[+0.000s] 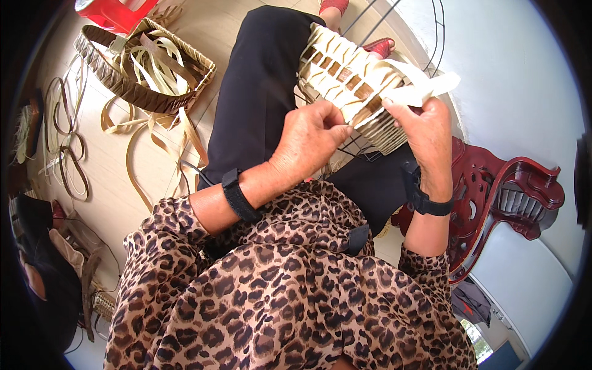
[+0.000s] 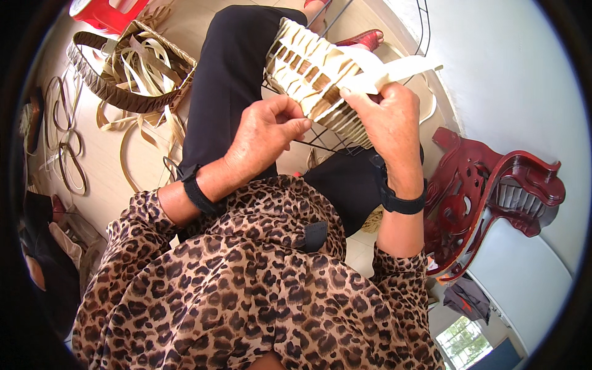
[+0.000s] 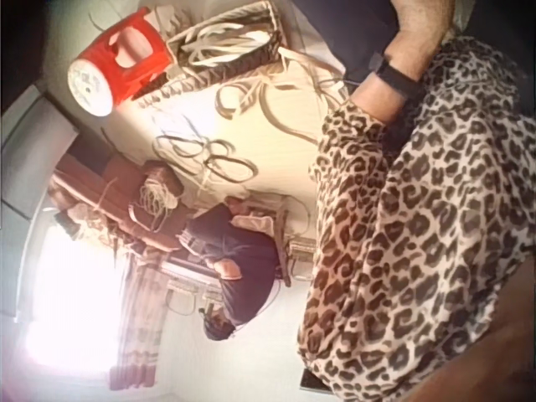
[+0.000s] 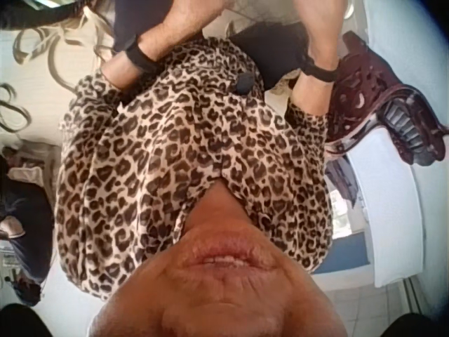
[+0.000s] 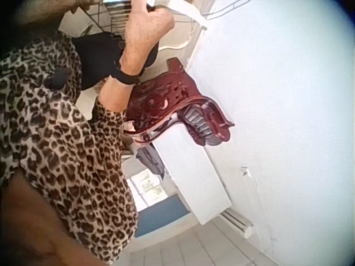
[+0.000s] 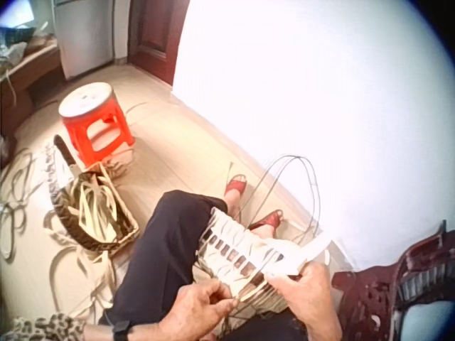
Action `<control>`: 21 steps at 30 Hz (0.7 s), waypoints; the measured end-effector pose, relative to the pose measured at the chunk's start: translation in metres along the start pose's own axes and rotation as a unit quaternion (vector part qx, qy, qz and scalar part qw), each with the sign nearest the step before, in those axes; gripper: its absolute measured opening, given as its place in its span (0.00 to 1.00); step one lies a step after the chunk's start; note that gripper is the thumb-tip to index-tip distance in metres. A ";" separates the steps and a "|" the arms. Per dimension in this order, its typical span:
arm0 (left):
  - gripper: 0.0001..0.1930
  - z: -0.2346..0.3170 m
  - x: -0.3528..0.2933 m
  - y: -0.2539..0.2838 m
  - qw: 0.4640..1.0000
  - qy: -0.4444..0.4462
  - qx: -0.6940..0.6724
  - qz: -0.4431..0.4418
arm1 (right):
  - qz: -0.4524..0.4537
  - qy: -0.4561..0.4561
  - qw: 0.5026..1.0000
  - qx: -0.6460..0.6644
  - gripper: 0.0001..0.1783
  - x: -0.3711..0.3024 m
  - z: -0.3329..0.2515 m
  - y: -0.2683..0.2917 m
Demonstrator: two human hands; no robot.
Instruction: The person weaves strips of material into a wire basket frame, pulling the strips through the frame and securing them by hand.
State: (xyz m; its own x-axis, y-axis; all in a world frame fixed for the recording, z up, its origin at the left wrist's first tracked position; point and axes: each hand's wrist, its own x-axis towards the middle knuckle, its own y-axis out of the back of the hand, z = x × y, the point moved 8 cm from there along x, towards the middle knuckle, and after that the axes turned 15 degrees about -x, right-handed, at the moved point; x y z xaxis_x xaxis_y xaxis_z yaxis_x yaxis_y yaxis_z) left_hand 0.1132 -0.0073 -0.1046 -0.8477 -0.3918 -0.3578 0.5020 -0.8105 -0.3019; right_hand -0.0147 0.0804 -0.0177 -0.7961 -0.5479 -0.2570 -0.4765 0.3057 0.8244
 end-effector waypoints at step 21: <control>0.04 0.015 -0.011 -0.026 0.994 -0.102 -0.017 -0.040 | 0.037 -0.016 0.978 0.203 0.15 -0.016 0.019 0.014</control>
State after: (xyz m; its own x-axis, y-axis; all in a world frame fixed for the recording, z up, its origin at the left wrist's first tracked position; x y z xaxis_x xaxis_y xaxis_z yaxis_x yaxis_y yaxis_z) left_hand 0.1065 0.0118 -0.0800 -0.9007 -0.4095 -0.1451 0.4338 -0.8291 -0.3527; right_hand -0.0155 0.1088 -0.0119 -0.8425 -0.4898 -0.2243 -0.5202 0.6316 0.5749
